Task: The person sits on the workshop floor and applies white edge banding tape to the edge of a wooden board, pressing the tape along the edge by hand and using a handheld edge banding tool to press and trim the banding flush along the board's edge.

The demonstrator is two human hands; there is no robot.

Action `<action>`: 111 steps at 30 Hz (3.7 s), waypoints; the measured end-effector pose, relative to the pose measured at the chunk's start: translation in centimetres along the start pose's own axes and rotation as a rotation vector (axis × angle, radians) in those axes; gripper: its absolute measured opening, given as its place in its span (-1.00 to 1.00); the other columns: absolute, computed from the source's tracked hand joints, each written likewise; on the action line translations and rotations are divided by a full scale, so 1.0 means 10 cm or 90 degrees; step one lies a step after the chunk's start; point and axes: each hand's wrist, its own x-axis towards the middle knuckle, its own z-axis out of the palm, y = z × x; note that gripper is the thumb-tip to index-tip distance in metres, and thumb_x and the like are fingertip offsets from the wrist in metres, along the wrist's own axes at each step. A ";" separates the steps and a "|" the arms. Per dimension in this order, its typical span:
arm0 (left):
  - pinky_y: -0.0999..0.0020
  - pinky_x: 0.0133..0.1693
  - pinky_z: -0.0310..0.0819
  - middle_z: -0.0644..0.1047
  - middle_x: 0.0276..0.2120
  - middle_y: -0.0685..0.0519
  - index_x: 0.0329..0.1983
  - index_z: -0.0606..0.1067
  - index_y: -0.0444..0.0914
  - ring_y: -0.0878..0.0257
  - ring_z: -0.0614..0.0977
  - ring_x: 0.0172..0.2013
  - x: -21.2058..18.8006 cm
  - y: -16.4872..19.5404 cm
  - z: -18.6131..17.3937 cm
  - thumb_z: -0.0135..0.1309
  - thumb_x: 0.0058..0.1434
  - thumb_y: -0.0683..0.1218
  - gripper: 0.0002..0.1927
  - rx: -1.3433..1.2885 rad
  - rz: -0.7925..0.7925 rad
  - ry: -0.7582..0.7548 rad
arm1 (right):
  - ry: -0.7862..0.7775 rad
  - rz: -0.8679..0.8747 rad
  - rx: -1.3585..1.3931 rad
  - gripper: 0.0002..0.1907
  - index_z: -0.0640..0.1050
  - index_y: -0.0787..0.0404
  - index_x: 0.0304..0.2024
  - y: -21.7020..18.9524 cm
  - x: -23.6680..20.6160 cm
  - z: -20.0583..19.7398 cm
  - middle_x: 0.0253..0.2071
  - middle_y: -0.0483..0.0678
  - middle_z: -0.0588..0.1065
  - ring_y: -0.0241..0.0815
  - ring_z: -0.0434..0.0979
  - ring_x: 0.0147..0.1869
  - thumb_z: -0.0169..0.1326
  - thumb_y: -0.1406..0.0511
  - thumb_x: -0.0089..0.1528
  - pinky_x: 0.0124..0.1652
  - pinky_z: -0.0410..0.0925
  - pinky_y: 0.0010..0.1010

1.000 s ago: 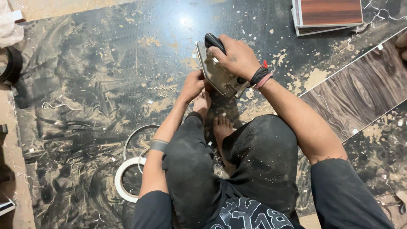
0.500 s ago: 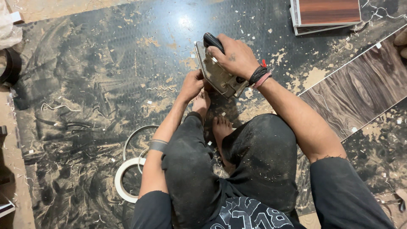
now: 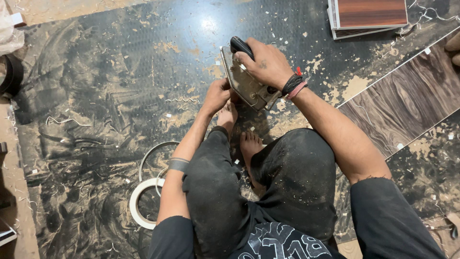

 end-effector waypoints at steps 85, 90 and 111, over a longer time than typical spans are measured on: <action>0.39 -0.17 0.55 0.70 -0.26 0.02 -0.02 0.62 -0.29 0.39 0.65 -0.26 -0.15 0.24 0.01 0.26 0.21 -0.05 -0.68 0.036 0.099 -0.008 | 0.077 0.231 0.631 -0.78 0.50 0.10 -0.17 1.68 -0.69 -0.60 -0.41 -0.27 0.35 -0.49 0.28 -0.50 0.21 0.14 0.41 -0.51 0.15 -0.60; 0.41 -0.21 0.53 0.69 -0.30 0.05 -0.02 0.62 -0.29 0.43 0.59 -0.30 -0.14 0.27 0.02 0.25 0.23 -0.05 -0.70 -0.007 0.065 -0.020 | 0.078 0.363 0.326 -0.74 0.55 0.17 -0.24 2.36 -1.29 -0.08 -0.49 -0.17 0.46 -0.38 0.43 -0.52 0.21 0.12 0.30 -0.54 0.28 -0.50; 0.38 -0.17 0.58 0.72 -0.24 -0.01 0.00 0.62 -0.24 0.32 0.72 -0.25 -0.12 0.27 0.04 0.26 0.23 -0.05 -0.69 0.059 0.098 0.011 | 0.125 -0.016 0.001 -0.43 0.52 0.23 0.01 1.84 -0.65 -0.08 -0.20 0.06 0.47 -0.04 0.48 -0.12 -0.28 -0.08 0.54 -0.05 0.35 -0.11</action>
